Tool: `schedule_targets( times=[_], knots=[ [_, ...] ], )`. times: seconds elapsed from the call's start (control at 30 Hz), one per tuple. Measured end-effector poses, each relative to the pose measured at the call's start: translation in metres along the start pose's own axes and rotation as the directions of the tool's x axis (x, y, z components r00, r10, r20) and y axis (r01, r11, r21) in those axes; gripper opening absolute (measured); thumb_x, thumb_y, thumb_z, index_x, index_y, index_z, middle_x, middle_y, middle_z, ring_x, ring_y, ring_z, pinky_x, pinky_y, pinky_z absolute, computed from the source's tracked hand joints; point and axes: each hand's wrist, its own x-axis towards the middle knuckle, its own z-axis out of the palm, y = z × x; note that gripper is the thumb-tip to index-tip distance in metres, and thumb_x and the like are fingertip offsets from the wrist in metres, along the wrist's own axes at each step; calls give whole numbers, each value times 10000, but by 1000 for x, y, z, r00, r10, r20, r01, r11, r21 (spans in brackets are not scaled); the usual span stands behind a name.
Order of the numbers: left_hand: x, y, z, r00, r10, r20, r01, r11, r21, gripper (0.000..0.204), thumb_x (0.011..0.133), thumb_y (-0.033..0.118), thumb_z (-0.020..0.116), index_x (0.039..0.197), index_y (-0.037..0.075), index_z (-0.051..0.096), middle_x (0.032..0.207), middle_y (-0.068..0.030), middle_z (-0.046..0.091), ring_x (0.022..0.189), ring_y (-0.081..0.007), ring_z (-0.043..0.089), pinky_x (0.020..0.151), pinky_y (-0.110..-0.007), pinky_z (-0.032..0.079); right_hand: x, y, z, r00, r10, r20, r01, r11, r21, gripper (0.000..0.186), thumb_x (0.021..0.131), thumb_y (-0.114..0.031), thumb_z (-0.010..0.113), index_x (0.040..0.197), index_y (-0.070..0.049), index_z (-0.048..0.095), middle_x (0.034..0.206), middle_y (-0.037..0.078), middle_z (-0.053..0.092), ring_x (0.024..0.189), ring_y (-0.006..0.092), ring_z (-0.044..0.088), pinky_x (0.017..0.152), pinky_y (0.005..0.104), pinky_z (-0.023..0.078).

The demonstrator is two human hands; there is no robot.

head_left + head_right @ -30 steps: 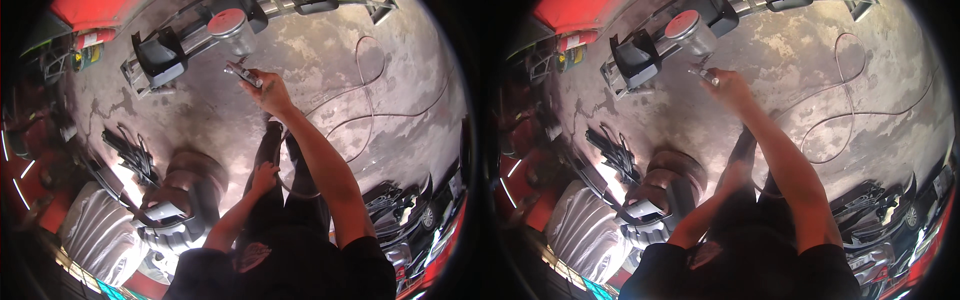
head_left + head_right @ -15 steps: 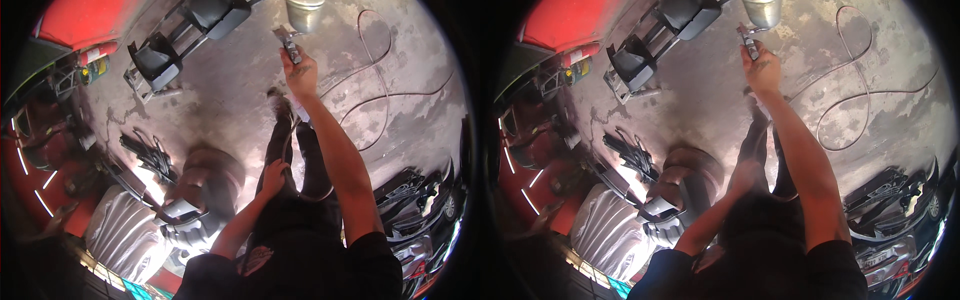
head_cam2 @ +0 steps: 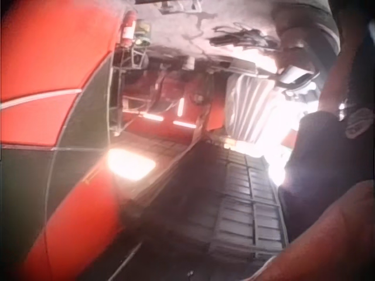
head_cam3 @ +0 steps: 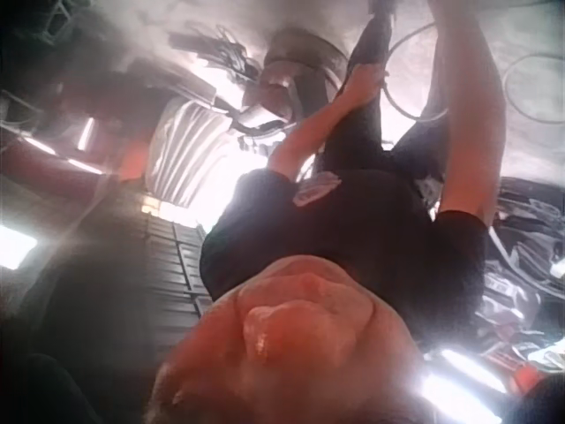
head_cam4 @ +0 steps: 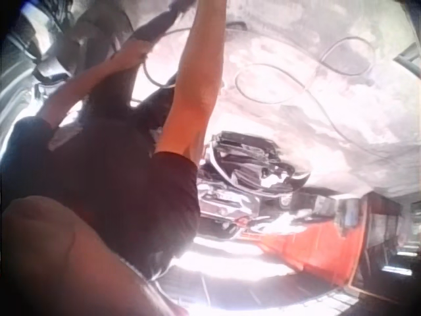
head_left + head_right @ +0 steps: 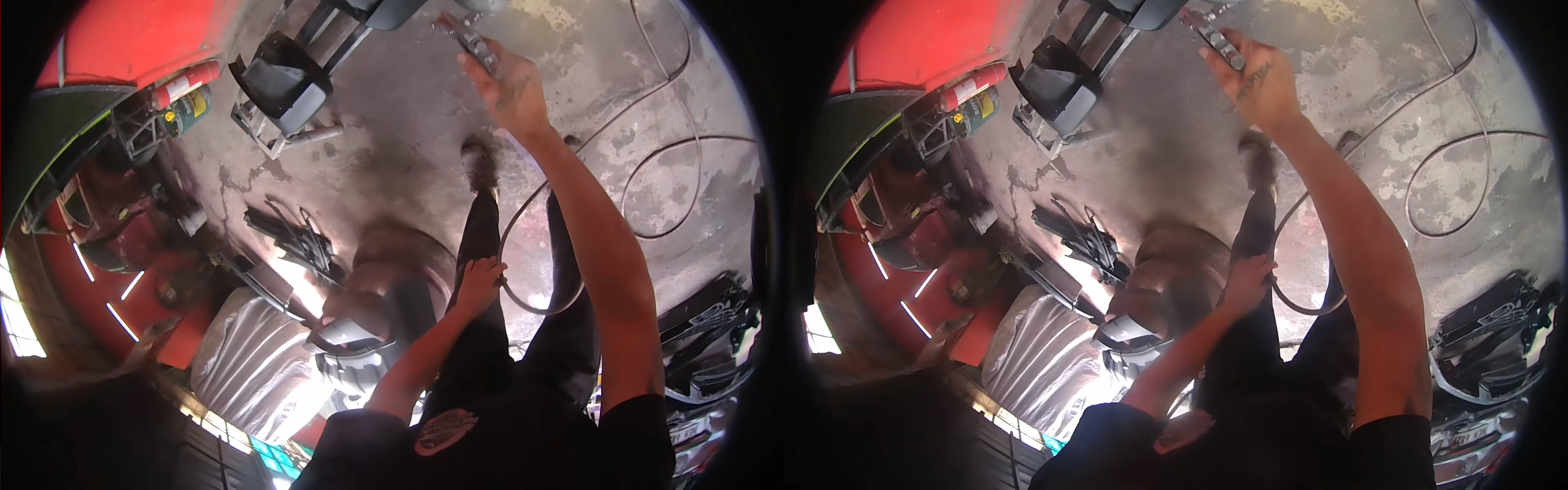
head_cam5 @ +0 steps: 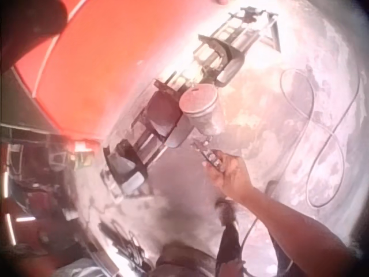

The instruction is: The person uses a spray gun to apply paint to several black car parts arranged on a metal rack. They move around the rack to cover different angles and surfaces of the parts, including bumpers and trim pieces, ensuring even coverage.

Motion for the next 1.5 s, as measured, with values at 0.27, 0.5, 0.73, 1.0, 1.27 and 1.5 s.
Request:
schedule_targets(
  times=[0.27, 0.5, 0.73, 1.0, 1.27, 1.5],
  knots=[
    [33, -37, -29, 994, -49, 99, 54, 997, -49, 327, 855, 120, 736, 1173, 107, 658, 1057, -120, 637, 977, -367, 654, 828, -506, 533, -5, 11, 56, 812, 55, 581, 44, 987, -155, 492, 926, -501, 749, 1272, -152, 736, 1102, 207, 732, 1095, 375, 683, 951, 475, 556],
    [39, -47, -38, 987, -112, 119, 113, 994, 0, 340, 874, 124, 719, 1205, 117, 642, 1114, -120, 644, 977, -378, 658, 832, -509, 543, 36, 19, 81, 753, -92, 652, 267, 948, -174, 487, 957, -523, 710, 1282, -161, 721, 1110, 204, 703, 1126, 386, 661, 963, 488, 543],
    [50, -52, -42, 993, -106, 43, 109, 992, -68, 238, 951, 184, 700, 1168, 114, 630, 1070, -123, 653, 939, -385, 661, 805, -510, 534, 87, -33, 102, 911, -198, 362, 253, 961, -110, 304, 958, -410, 702, 1032, -118, 741, 833, 209, 717, 773, 425, 702, 699, 516, 558],
    [54, -62, -47, 991, -114, 67, 116, 993, -23, 243, 961, 201, 684, 1178, 104, 634, 1023, -122, 626, 920, -376, 657, 787, -508, 531, 80, -17, 87, 644, -264, 718, 428, 903, -51, 428, 950, -389, 756, 1239, -74, 727, 831, 220, 676, 824, 374, 680, 773, 482, 527],
    [60, -64, -50, 994, -111, 25, 113, 989, -98, 292, 972, 175, 646, 1250, 101, 594, 1074, -124, 637, 971, -365, 651, 823, -499, 524, 157, -86, 160, 739, -480, 474, 592, 798, -115, 312, 962, -408, 694, 988, -100, 741, 798, 202, 712, 768, 411, 707, 720, 512, 566],
    [62, -70, -55, 991, -130, 29, 132, 987, -93, 296, 958, 167, 649, 1240, 97, 593, 1068, -137, 630, 965, -367, 650, 820, -497, 528, 162, -127, 156, 733, -387, 560, 496, 867, -49, 290, 943, -337, 727, 1049, -68, 747, 840, 215, 727, 820, 407, 722, 755, 498, 568]
  ],
)
